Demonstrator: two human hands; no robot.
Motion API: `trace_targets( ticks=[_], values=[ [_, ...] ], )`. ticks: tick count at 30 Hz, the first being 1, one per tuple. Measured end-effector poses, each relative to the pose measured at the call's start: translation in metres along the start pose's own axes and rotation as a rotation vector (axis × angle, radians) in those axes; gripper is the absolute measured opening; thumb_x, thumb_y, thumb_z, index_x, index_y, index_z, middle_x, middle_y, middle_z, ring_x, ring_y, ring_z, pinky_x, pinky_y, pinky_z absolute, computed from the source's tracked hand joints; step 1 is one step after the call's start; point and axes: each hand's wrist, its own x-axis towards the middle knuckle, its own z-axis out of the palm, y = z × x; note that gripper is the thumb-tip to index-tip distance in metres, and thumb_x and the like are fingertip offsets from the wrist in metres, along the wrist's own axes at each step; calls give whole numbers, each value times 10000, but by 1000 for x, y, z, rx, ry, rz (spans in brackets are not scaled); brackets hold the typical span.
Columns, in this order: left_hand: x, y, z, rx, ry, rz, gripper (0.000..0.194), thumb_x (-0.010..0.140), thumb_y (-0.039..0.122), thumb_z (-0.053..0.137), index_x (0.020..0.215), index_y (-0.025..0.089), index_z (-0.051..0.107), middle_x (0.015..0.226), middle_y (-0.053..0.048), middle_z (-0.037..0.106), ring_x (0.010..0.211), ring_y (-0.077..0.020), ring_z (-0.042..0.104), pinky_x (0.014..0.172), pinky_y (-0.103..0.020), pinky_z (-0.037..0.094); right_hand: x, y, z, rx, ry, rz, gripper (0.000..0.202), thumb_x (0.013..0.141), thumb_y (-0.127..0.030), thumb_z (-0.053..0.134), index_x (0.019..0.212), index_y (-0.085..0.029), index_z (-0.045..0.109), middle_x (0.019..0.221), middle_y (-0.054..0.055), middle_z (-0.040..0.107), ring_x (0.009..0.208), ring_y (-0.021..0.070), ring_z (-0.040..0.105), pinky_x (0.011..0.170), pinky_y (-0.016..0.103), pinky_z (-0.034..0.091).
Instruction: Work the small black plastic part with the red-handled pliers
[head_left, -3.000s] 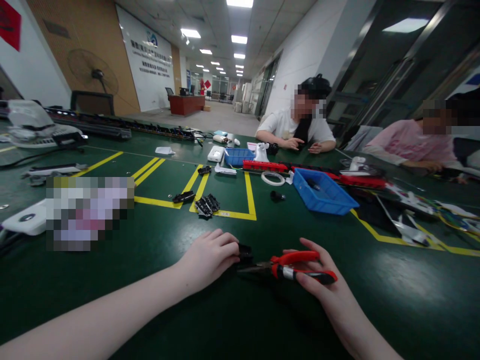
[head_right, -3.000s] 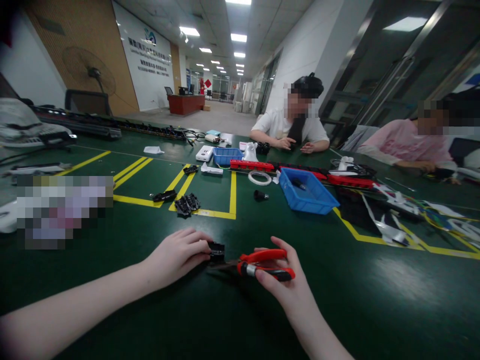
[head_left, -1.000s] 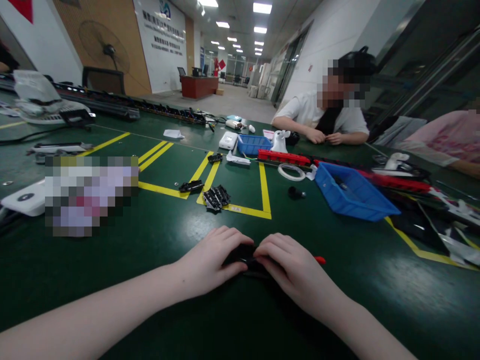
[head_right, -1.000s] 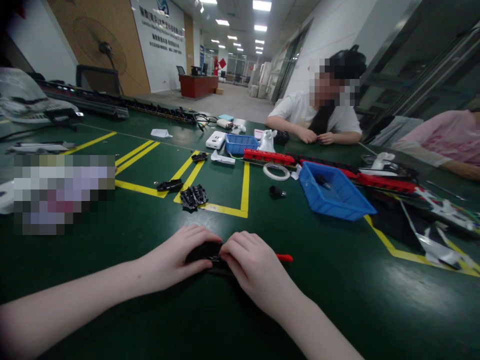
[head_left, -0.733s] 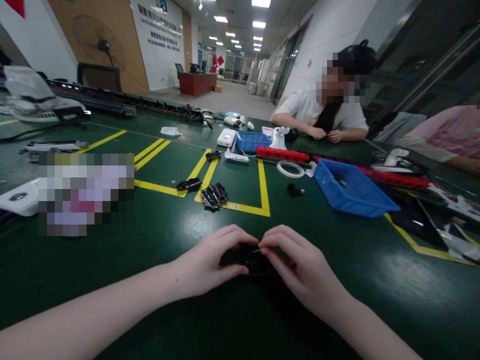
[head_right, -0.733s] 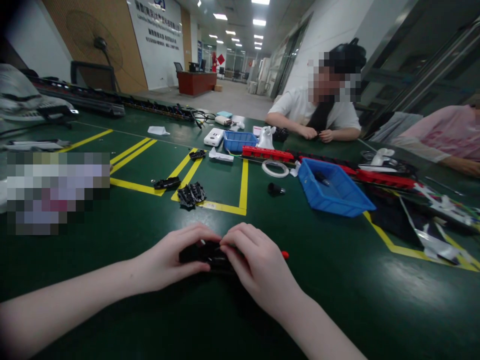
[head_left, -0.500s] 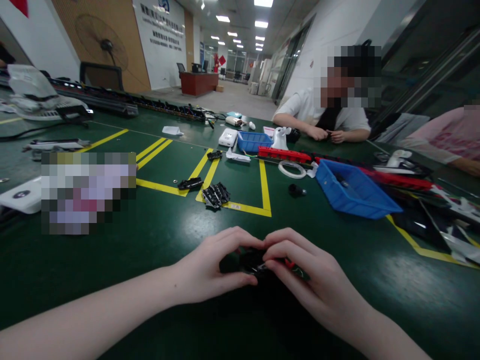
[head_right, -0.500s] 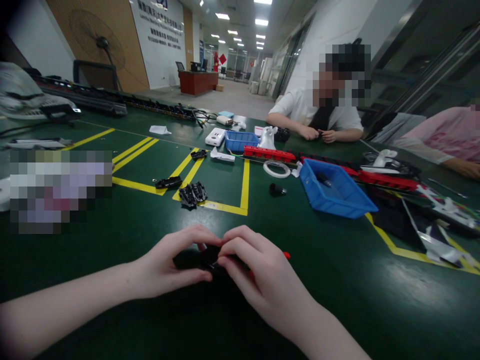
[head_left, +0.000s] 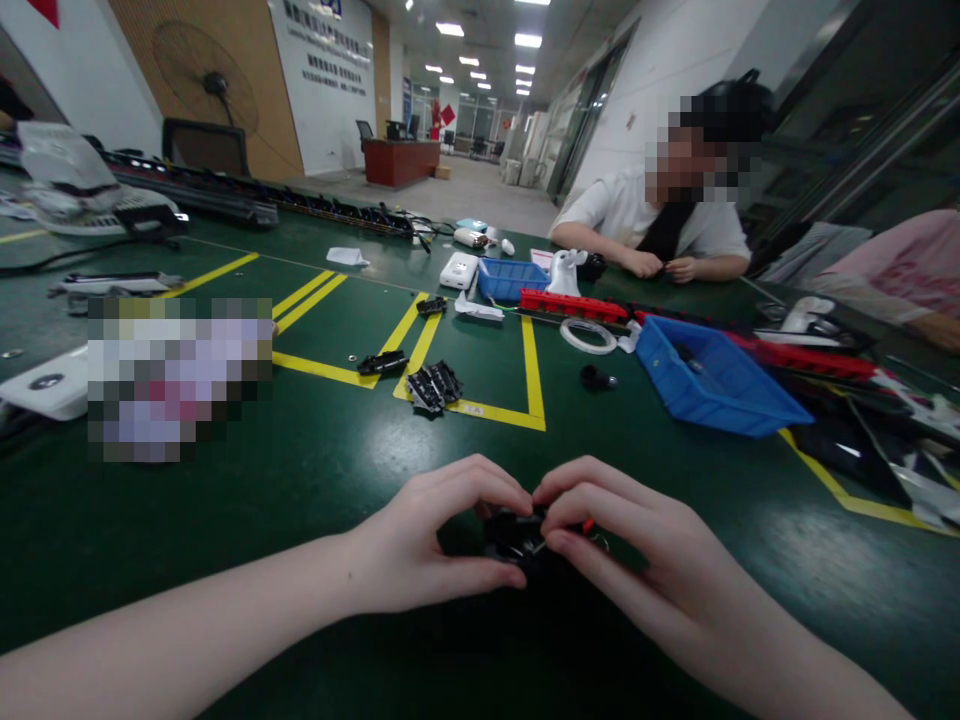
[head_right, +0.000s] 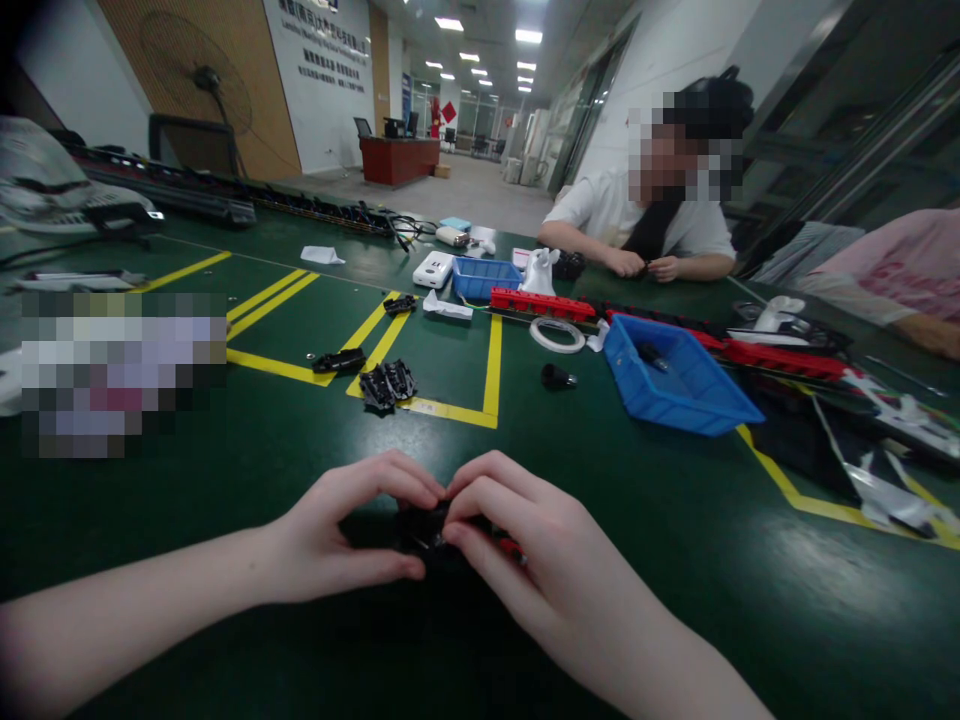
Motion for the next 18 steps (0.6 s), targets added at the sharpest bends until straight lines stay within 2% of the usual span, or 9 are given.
trace_targets(
  ticks=[8, 18],
  values=[
    [0, -1, -1, 52, -13, 4, 259, 789, 241, 746, 993, 160, 608, 1138, -94, 621, 1020, -178, 626, 863, -291, 537, 1, 1, 1, -49, -2, -4, 140, 922, -169, 482, 880, -220, 606, 1044, 40, 622, 865, 118, 624, 715, 212, 518],
    [-1, 0, 0, 67, -43, 0, 252, 822, 265, 711, 1022, 159, 601, 1134, -108, 619, 1009, -180, 630, 852, -295, 540, 0, -3, 4, -217, 16, -75, 145, 916, -166, 466, 906, -219, 601, 1018, 49, 637, 825, 127, 618, 676, 223, 504]
  ],
)
